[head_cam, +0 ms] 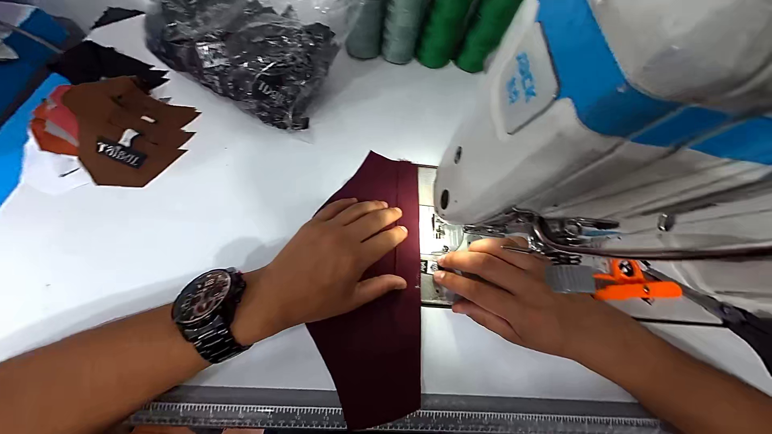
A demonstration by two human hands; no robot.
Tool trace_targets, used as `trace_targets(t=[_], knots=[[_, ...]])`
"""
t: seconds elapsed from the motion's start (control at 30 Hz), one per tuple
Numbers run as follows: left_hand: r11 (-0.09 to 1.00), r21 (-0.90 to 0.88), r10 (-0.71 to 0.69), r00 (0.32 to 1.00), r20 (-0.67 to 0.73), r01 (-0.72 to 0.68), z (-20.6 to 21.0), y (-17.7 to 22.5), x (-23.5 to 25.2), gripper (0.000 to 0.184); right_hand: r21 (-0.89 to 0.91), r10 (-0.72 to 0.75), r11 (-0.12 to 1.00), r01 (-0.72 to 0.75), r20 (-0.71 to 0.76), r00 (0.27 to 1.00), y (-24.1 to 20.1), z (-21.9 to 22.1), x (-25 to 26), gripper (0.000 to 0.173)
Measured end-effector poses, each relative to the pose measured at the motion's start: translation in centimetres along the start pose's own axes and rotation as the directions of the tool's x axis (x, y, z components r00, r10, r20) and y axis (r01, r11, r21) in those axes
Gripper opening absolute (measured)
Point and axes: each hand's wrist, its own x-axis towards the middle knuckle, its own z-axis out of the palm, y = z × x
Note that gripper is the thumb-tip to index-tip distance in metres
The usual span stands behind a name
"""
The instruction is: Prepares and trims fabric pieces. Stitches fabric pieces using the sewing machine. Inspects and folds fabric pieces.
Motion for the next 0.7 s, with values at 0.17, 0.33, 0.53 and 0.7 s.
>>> trace_targets(t=[0.17, 0.33, 0.53, 0.7], knots=[[1.0, 0.03, 0.001, 1.0, -0.025, 0.0, -0.1, 0.2, 0.2, 0.055, 0.013, -0.003, 1.0, 0.003, 0.013, 1.0, 0.2, 0.3, 0.3, 0.034], [0.996, -0.03, 0.083, 0.987, -0.139, -0.088, -1.2, 0.5, -0.2, 0.04, -0.001, -0.004, 1.0, 0.004, 0.035, 0.999, 0.1, -0.1, 0.6, 0.035], [0.971, -0.071, 0.227, 0.974, -0.022, -0.228, -0.6, 0.4, -1.4, 0.037, 0.01, 0.006, 1.0, -0.006, 0.034, 0.999, 0.0, 0.1, 0.4, 0.035], [0.97, -0.061, 0.236, 0.971, -0.028, -0.237, -0.6, 0.4, -1.3, 0.036, -0.011, 0.003, 1.0, -0.003, 0.012, 1.0, -0.1, 0.2, 0.3, 0.034]])
